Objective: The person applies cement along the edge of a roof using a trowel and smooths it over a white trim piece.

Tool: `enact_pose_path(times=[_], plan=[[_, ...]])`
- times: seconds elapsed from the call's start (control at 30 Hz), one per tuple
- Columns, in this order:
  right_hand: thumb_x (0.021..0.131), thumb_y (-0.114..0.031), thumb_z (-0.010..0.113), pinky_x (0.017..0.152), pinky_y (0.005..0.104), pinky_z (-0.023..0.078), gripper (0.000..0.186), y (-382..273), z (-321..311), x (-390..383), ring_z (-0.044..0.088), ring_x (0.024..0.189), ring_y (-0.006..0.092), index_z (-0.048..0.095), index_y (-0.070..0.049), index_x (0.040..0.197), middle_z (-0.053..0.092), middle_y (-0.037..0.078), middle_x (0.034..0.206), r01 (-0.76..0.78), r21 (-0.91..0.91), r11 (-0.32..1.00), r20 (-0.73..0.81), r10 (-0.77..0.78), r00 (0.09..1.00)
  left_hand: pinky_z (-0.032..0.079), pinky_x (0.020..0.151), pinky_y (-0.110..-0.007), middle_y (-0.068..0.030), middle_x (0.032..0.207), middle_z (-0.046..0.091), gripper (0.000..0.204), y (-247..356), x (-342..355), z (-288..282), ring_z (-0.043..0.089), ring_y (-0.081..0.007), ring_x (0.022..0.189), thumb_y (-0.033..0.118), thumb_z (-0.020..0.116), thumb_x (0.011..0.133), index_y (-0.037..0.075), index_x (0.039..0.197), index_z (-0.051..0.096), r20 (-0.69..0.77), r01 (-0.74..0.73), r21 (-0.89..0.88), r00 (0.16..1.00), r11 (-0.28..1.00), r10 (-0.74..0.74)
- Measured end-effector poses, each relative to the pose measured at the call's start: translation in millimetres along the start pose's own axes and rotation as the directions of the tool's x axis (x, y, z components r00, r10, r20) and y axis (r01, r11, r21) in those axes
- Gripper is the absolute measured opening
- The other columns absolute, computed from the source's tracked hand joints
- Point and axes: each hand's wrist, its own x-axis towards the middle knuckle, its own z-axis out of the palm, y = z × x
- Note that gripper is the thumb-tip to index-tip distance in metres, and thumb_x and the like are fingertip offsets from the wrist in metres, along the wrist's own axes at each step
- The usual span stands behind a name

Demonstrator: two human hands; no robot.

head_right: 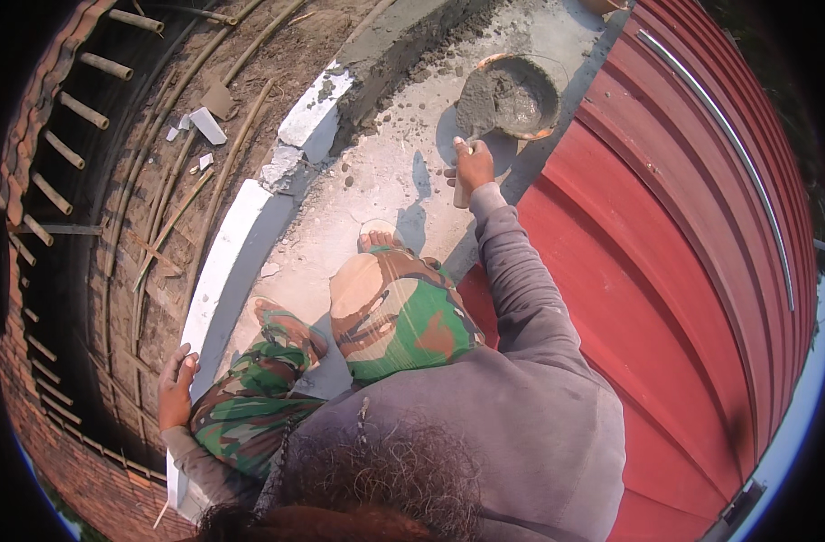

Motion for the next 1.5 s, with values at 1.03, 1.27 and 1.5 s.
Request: enact_pose_path(times=[1.03,1.27,1.5], plan=[[0.097,-0.032,0.064,0.050,0.0389,0.052,0.033,-1,-20,5,0.060,0.060,0.0230,0.055,-0.003,0.110,0.059,0.011,0.081,0.140,0.592,0.794,-0.090,-0.108,0.990,0.047,0.084,-0.029,-0.0053,0.113,0.073,0.055,-13,9,-6,0.068,-0.0148,0.100,0.044,0.064,0.100,0.005,0.139,0.062,0.045,-0.076,0.158,0.997,0.985,0.069],[0.099,-0.026,0.067,0.056,0.0375,0.056,0.034,86,131,-70,0.065,0.063,0.0234,0.054,0.003,0.112,0.065,0.016,0.088,0.103,0.077,0.992,-0.131,-0.092,0.987,0.049,0.099,-0.033,-0.0116,0.125,0.070,0.051,22,95,8,0.066,-0.0191,0.114,0.040,0.065,0.102,0.002,0.137,0.063,0.305,-0.260,0.199,0.933,0.945,0.192],[0.102,-0.031,0.061,0.049,0.0379,0.052,0.032,-21,169,-108,0.061,0.058,0.0208,0.050,-0.002,0.108,0.058,0.011,0.080,-0.052,0.302,0.952,0.271,-0.033,0.962,0.046,0.108,-0.037,-0.0194,0.131,0.069,0.053,117,280,68,0.065,-0.0274,0.122,0.044,0.061,0.104,0.000,0.133,0.066,0.231,-0.458,0.261,0.884,0.850,0.406]])
